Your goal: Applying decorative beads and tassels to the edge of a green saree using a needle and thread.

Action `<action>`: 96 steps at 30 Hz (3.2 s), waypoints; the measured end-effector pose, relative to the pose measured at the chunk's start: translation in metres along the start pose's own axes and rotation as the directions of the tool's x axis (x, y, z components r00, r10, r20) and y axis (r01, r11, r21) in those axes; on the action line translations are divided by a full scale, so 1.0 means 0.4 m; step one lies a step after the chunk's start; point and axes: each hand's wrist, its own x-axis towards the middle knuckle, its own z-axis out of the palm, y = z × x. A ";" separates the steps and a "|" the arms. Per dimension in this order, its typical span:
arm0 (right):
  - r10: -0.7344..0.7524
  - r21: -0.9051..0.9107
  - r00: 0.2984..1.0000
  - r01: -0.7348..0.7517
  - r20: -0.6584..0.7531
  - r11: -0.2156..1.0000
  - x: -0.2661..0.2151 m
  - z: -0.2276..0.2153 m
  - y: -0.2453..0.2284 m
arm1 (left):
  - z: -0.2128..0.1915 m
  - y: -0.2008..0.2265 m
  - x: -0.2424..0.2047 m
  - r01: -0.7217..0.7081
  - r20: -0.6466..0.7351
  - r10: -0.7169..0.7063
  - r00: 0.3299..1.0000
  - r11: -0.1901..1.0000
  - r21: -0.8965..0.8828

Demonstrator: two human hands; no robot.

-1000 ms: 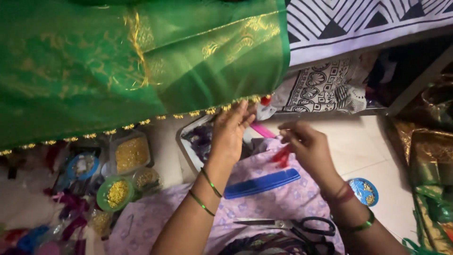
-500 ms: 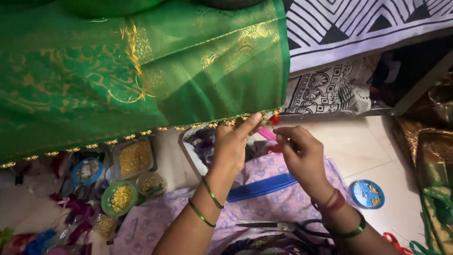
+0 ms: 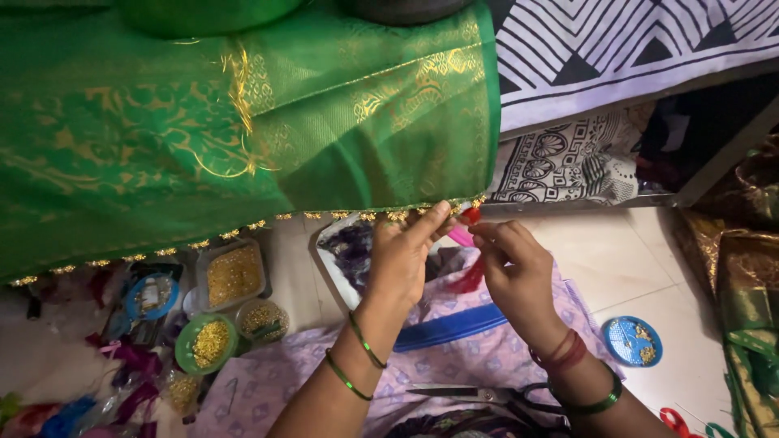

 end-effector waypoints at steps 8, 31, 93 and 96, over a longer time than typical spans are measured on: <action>0.008 0.102 1.000 -0.009 0.018 0.995 -0.008 0.009 0.016 | -0.016 -0.021 0.003 0.016 0.031 -0.014 0.999 0.998 -0.066; 0.146 -0.034 0.986 -0.144 0.080 0.989 0.073 0.009 -0.104 | -0.006 -0.018 -0.015 -0.012 -0.131 0.141 0.981 0.724 0.689; 0.229 0.760 0.911 -0.412 0.343 0.502 -0.157 -0.314 0.087 | -0.097 -0.060 -0.002 -0.458 0.399 0.233 0.887 0.319 0.830; 0.249 0.826 0.949 -0.296 0.196 0.479 -0.127 -0.320 0.085 | -0.101 -0.073 -0.003 -0.250 0.235 0.103 0.966 0.584 0.772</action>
